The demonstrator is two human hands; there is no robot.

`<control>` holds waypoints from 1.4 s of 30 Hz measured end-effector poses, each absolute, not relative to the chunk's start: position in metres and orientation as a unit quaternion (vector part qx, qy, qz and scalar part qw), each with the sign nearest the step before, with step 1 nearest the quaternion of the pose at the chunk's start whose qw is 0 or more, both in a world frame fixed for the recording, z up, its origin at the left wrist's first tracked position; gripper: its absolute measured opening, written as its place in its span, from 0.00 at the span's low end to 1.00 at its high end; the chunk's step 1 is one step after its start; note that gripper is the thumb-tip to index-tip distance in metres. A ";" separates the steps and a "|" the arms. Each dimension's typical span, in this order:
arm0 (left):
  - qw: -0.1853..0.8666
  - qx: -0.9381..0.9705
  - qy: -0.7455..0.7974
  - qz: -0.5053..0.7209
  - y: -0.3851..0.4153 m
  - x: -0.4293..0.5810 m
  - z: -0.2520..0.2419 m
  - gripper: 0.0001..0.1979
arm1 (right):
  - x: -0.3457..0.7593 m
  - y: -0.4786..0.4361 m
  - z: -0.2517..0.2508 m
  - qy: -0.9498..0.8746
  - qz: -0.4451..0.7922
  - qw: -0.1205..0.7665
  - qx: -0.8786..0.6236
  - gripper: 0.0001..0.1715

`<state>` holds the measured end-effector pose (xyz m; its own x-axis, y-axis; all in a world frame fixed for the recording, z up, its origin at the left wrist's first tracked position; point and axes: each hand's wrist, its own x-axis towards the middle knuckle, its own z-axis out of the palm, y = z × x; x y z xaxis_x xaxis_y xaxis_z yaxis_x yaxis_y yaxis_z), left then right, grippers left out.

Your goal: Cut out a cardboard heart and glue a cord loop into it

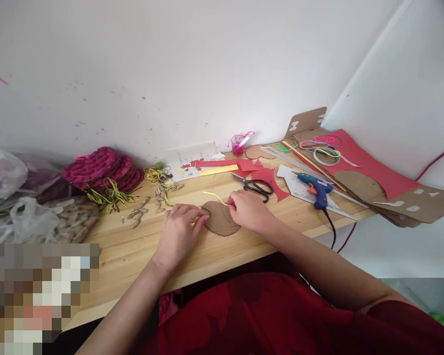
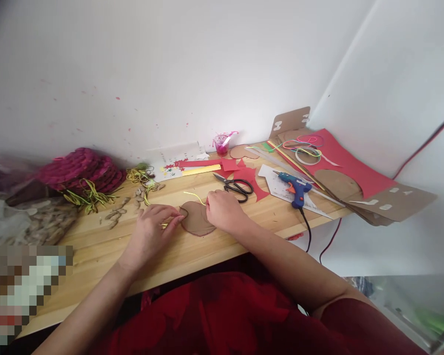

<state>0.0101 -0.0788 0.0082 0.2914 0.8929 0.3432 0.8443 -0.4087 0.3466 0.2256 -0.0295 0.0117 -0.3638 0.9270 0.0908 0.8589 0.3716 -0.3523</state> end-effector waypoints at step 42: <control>0.456 0.576 0.522 0.433 -0.067 0.048 0.038 0.13 | 0.220 -0.071 0.010 -0.397 0.838 0.241 -0.288 0.16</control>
